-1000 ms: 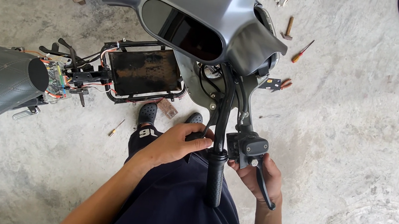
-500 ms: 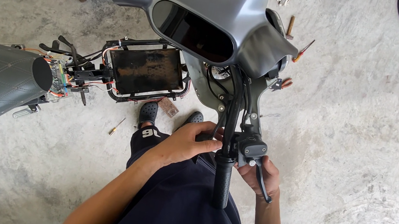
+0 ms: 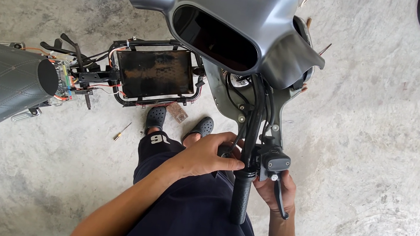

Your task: The person works on the handlebar assembly of a scooter, installing a switch housing and securing it with a screwdriver. They manipulate the handlebar grip and connect wires within the front fairing area.

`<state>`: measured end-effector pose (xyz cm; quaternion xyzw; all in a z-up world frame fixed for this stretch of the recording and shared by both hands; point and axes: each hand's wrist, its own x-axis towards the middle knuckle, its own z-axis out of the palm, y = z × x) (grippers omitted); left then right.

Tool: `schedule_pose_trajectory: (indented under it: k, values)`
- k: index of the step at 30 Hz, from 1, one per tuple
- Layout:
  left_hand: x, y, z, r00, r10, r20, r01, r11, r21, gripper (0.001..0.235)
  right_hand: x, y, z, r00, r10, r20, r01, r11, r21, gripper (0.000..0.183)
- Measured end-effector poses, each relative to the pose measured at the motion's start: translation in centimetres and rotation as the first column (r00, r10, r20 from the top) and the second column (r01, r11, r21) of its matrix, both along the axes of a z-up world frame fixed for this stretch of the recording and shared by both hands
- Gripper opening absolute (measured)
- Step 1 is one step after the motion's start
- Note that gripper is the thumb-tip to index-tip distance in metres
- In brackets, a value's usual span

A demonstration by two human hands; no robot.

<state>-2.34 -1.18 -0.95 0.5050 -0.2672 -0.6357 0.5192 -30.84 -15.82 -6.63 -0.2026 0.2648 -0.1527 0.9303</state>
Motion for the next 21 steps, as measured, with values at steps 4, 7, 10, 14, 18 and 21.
schedule_pose_trajectory:
  k: [4,7,10,14,18,21]
  values:
    - [0.1,0.0,0.0,1.000,0.010,-0.029,-0.011,1.000,-0.016,0.055,0.3,0.1,0.9,1.000,0.005,-0.017,-0.004,1.000,0.010,0.062]
    - [0.1,0.0,0.3,1.000,-0.010,-0.028,0.010,1.000,-0.008,0.054,0.6,0.0,2.1,0.998,0.010,-0.066,-0.011,1.000,-0.022,0.065]
    - [0.2,0.1,0.6,0.997,0.013,-0.071,-0.016,0.999,-0.036,0.052,0.0,-0.4,2.1,0.992,0.004,-0.125,-0.010,0.999,-0.044,0.067]
    - [0.1,-0.1,0.6,0.995,0.025,-0.093,-0.028,0.999,-0.031,0.052,-0.8,-0.9,1.7,0.987,-0.017,-0.157,0.012,0.999,-0.033,0.067]
    - [-0.3,-0.1,0.1,0.991,0.017,-0.136,-0.022,0.999,-0.031,0.052,-1.1,-1.4,2.1,0.980,0.043,-0.195,-0.064,0.992,-0.105,0.068]
    - [-0.3,0.0,0.1,0.989,0.023,-0.149,-0.031,0.998,-0.050,0.049,0.3,-1.1,3.7,0.957,0.074,-0.280,-0.126,0.976,-0.175,0.070]
